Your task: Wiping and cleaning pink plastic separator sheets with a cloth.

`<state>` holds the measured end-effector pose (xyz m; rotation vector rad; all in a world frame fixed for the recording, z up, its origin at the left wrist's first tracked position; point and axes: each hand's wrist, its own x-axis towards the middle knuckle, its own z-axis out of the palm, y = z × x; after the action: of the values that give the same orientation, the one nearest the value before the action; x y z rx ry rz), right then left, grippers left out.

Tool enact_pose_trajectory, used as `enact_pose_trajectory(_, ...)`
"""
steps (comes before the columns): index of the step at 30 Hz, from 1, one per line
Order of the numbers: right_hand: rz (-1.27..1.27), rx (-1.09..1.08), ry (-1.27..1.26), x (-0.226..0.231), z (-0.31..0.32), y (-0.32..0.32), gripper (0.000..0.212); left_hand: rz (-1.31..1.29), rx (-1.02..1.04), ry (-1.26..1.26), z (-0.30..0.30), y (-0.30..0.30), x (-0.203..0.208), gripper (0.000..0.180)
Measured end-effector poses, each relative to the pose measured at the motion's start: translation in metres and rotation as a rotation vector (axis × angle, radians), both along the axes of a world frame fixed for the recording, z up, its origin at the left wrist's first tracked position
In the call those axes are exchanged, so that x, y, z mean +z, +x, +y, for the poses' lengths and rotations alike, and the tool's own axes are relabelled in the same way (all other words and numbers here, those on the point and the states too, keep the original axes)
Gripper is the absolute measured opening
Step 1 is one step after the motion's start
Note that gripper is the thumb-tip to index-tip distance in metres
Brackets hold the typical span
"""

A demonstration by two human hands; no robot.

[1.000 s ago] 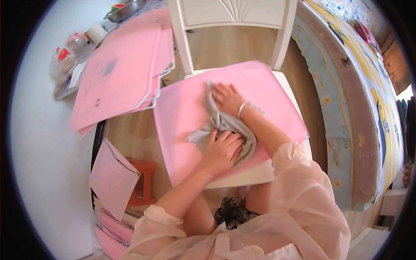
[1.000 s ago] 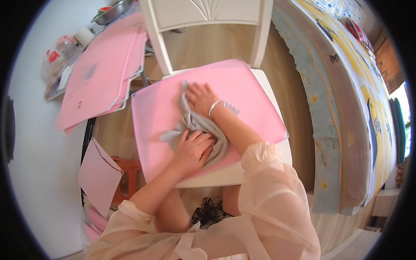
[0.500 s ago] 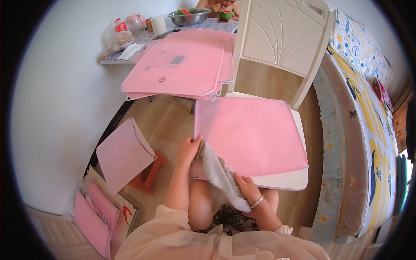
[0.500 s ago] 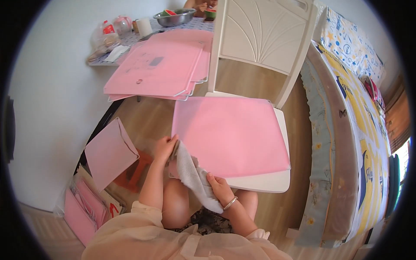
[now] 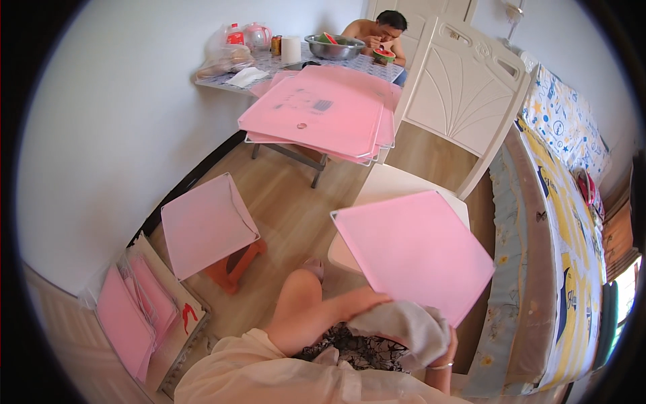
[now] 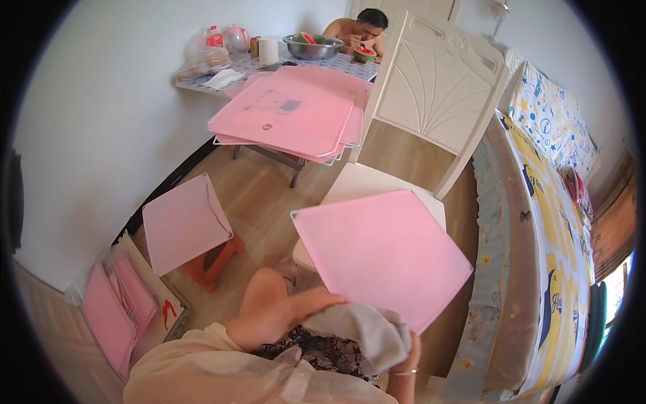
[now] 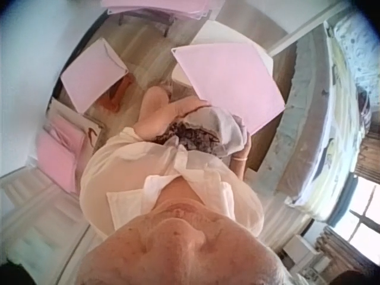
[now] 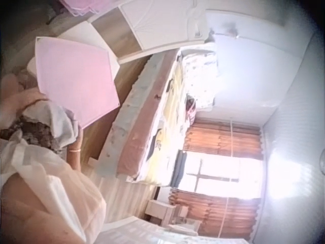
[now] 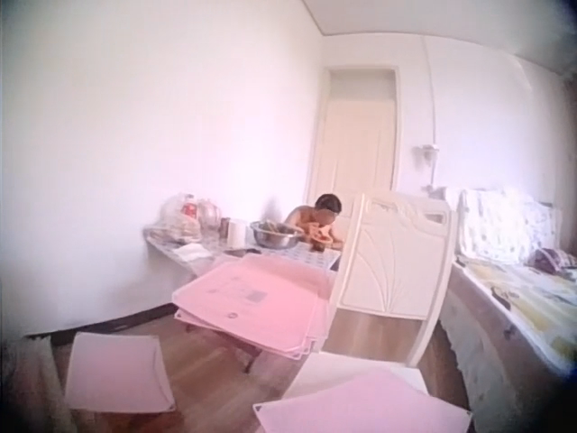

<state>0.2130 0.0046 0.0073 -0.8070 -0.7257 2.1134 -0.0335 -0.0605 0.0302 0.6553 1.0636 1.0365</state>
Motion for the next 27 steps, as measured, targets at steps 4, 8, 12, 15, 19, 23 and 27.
enact_pose_trajectory(4,-0.346,-0.174,0.555,-0.025,0.015,0.081,0.034,-0.164,-0.083,0.111,-0.01,0.042,0.025,0.032)
enact_pose_trajectory(8,-0.278,-1.325,0.823,-0.241,0.05,0.22,0.037,0.075,-0.171,0.396,-0.011,0.062,0.053,0.031)
enact_pose_trajectory(12,-0.853,-1.067,1.612,-0.019,0.011,0.1,0.036,0.06,-0.128,0.516,-0.035,0.054,0.065,0.027)
enact_pose_trajectory(15,-0.391,-0.456,0.888,0.039,0.039,0.059,0.038,-0.039,0.068,0.434,-0.056,0.038,0.069,0.024)
enact_pose_trajectory(19,-0.25,-0.018,0.707,0.077,0.081,-0.032,0.034,0.043,0.261,0.366,-0.064,0.008,0.079,0.019)
enact_pose_trajectory(23,-0.014,0.248,0.499,0.111,0.074,-0.141,0.032,-0.151,0.746,0.346,-0.056,-0.026,0.086,0.021)
enact_pose_trajectory(27,0.078,0.331,0.081,0.093,0.078,-0.193,0.033,-0.206,0.876,0.551,-0.027,-0.072,0.071,0.021)
